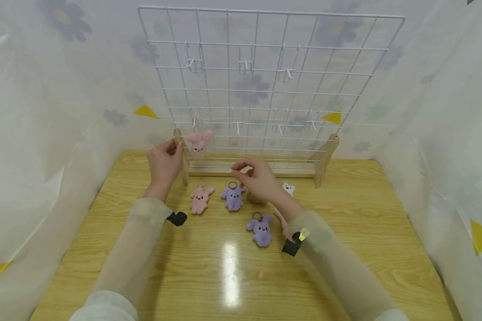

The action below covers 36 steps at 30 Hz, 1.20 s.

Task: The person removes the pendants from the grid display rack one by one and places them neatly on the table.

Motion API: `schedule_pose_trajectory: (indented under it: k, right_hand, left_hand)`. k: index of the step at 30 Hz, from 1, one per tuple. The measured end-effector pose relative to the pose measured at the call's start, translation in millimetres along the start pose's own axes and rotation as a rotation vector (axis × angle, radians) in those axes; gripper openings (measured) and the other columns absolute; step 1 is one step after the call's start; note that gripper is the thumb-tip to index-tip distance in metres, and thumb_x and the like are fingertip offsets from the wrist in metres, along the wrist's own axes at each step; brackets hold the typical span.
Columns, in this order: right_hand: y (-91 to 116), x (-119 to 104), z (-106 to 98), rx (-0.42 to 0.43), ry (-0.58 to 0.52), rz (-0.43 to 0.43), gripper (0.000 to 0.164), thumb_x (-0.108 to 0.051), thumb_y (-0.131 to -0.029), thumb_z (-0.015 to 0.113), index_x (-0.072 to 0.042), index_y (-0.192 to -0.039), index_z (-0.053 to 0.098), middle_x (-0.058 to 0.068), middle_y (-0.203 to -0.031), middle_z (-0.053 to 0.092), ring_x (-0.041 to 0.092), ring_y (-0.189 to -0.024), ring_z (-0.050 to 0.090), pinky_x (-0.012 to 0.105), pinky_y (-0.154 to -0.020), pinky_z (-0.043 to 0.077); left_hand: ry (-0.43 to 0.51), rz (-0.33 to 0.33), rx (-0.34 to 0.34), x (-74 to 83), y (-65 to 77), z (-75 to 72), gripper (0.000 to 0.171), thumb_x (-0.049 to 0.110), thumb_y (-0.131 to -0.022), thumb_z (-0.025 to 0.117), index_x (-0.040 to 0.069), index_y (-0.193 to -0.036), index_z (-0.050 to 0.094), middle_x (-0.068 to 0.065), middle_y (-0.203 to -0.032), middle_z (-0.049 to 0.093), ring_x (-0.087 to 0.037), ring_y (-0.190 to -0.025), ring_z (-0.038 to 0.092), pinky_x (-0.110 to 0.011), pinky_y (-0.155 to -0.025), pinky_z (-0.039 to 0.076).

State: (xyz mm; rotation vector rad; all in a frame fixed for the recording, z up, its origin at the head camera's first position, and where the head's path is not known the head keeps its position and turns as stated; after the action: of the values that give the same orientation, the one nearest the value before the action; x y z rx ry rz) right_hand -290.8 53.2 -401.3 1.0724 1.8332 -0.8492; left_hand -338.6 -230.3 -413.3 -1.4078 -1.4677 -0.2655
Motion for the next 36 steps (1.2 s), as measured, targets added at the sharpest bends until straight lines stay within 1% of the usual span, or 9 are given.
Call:
schedule_pose_trajectory:
  k: [2, 4, 12, 16, 22, 24, 31, 33, 36]
  right_hand:
    - [-7.5, -8.7, 1.7, 0.005, 0.008, -0.01, 0.015, -0.016, -0.105, 0.07, -0.007, -0.116, 0.074, 0.004, -0.113, 0.072, 0.021, -0.066, 0.071, 0.027, -0.043, 0.044]
    - [-15.1, -15.9, 3.8, 0.008, 0.011, -0.03, 0.014, -0.016, -0.105, 0.069, -0.007, -0.115, 0.074, 0.004, -0.113, 0.072, 0.022, -0.065, 0.07, 0.026, -0.042, 0.043]
    - [-36.6, -34.7, 14.3, 0.013, -0.042, -0.092, 0.015, -0.01, -0.104, 0.069, -0.001, -0.115, 0.074, 0.008, -0.111, 0.073, 0.022, -0.062, 0.07, 0.031, -0.051, 0.057]
    - [-45.4, -40.2, 19.8, 0.028, -0.065, -0.094, 0.014, -0.009, -0.104, 0.069, -0.002, -0.115, 0.074, 0.008, -0.111, 0.072, 0.022, -0.064, 0.07, 0.029, -0.05, 0.054]
    - [-59.8, -48.8, 25.7, 0.042, -0.07, -0.074, 0.018, -0.011, -0.105, 0.068, 0.001, -0.118, 0.072, 0.009, -0.115, 0.07, 0.022, -0.065, 0.07, 0.026, -0.045, 0.043]
    - [-65.4, -50.1, 27.8, 0.041, -0.081, -0.065, 0.019, -0.011, -0.105, 0.069, 0.002, -0.119, 0.071, 0.009, -0.117, 0.069, 0.022, -0.065, 0.07, 0.026, -0.047, 0.046]
    - [-83.0, -53.2, 35.1, 0.061, -0.11, -0.066, 0.019, -0.008, -0.105, 0.068, 0.003, -0.12, 0.07, 0.011, -0.117, 0.068, 0.03, -0.071, 0.072, 0.032, -0.061, 0.06]
    - [-87.4, -55.4, 37.0, 0.077, -0.114, -0.064, 0.021, -0.009, -0.105, 0.067, 0.003, -0.122, 0.069, 0.012, -0.117, 0.069, 0.033, -0.074, 0.072, 0.032, -0.059, 0.06]
    - [-93.3, -57.6, 38.2, 0.113, -0.109, -0.033, 0.024, -0.014, -0.105, 0.069, 0.0, -0.124, 0.07, 0.009, -0.118, 0.069, 0.029, -0.074, 0.071, 0.03, -0.057, 0.056]
  left_hand:
    - [-0.001, 0.004, -0.001, 0.4, 0.0, 0.0, 0.024, 0.019, -0.103, 0.071, -0.001, -0.111, 0.081, -0.019, -0.098, 0.079, -0.028, -0.083, 0.078, -0.03, -0.07, 0.065]
    - [0.0, 0.01, -0.003, 0.9, -0.1, 0.3, 0.025, 0.019, -0.103, 0.071, -0.002, -0.112, 0.08, -0.019, -0.098, 0.079, -0.027, -0.083, 0.078, -0.032, -0.071, 0.065]
    - [-0.003, 0.029, -0.009, 1.9, -1.2, 1.4, 0.026, 0.02, -0.104, 0.071, -0.003, -0.111, 0.081, -0.019, -0.097, 0.079, -0.027, -0.083, 0.078, -0.038, -0.072, 0.066]
    - [-0.002, 0.018, -0.01, 1.3, -0.3, 0.6, 0.026, 0.02, -0.104, 0.07, -0.003, -0.111, 0.081, -0.02, -0.098, 0.079, -0.029, -0.083, 0.078, -0.039, -0.073, 0.066]
    - [-0.01, 0.02, -0.007, 0.7, -0.6, 0.2, 0.027, 0.021, -0.104, 0.07, -0.003, -0.112, 0.08, -0.02, -0.099, 0.078, -0.029, -0.084, 0.078, -0.043, -0.074, 0.066]
    - [-0.007, 0.02, -0.005, 1.4, -1.0, -0.1, 0.027, 0.021, -0.104, 0.07, -0.002, -0.112, 0.08, -0.02, -0.099, 0.078, -0.029, -0.084, 0.078, -0.043, -0.074, 0.066]
    - [-0.006, 0.006, -0.009, 2.5, -1.5, 0.1, 0.026, 0.02, -0.104, 0.07, -0.002, -0.113, 0.08, -0.02, -0.1, 0.078, -0.029, -0.085, 0.078, -0.036, -0.073, 0.066]
    - [-0.008, -0.004, -0.011, 2.4, -1.0, -0.2, 0.026, 0.02, -0.104, 0.07, -0.002, -0.113, 0.08, -0.02, -0.1, 0.078, -0.029, -0.085, 0.078, -0.033, -0.072, 0.065]
    - [-0.009, -0.015, -0.014, 2.7, -0.4, -0.4, 0.026, 0.02, -0.103, 0.071, -0.002, -0.112, 0.081, -0.019, -0.099, 0.079, -0.028, -0.085, 0.078, -0.031, -0.072, 0.065]
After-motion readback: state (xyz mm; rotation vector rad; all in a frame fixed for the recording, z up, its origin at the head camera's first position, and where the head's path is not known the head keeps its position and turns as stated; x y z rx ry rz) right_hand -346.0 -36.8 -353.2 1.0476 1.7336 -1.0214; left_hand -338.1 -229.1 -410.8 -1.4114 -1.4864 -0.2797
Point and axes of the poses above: each hand's wrist, its own y-axis away from the middle knuckle, its own z-axis out of the palm, x = y × z, the point moved 7 cm from there along -y, towards the middle knuckle
